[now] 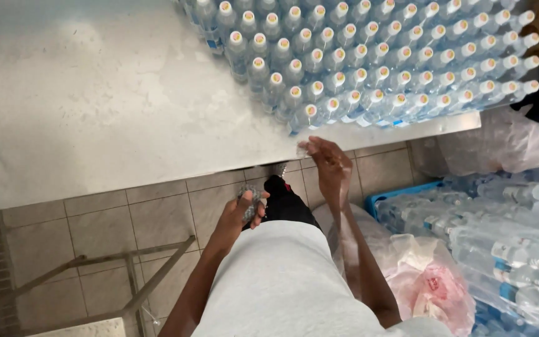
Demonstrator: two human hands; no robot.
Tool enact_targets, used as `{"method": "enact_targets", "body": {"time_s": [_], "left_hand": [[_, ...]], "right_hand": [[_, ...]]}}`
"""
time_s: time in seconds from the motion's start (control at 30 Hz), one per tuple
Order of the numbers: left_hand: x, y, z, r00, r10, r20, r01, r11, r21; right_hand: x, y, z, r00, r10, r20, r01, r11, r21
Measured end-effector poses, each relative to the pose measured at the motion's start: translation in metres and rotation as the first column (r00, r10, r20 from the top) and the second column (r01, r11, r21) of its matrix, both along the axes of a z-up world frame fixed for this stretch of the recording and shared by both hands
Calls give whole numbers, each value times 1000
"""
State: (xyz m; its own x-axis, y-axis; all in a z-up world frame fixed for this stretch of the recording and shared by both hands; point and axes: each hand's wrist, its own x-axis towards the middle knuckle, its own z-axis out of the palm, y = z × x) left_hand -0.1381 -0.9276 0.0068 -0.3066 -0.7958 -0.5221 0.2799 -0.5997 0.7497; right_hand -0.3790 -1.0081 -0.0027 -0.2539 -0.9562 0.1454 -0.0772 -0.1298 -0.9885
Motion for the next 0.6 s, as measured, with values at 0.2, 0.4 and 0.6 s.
{"method": "enact_targets", "body": {"time_s": [0.2,0.4,0.6], "left_hand": [[-8,-66,9,996,89,23,-89,996,-9],[-36,-116,6,992,119,38,-118,993,-14],[-57,-130,-20,990,141,-28,-140,990,19]], "right_hand": [[-43,-113,-33,878,-39,-477,-67,977,-203],[-68,-120,-72,738,149,-658,-284,953,-103],[-84,-125,-66,708,247,-662,-374,926,-55]]}}
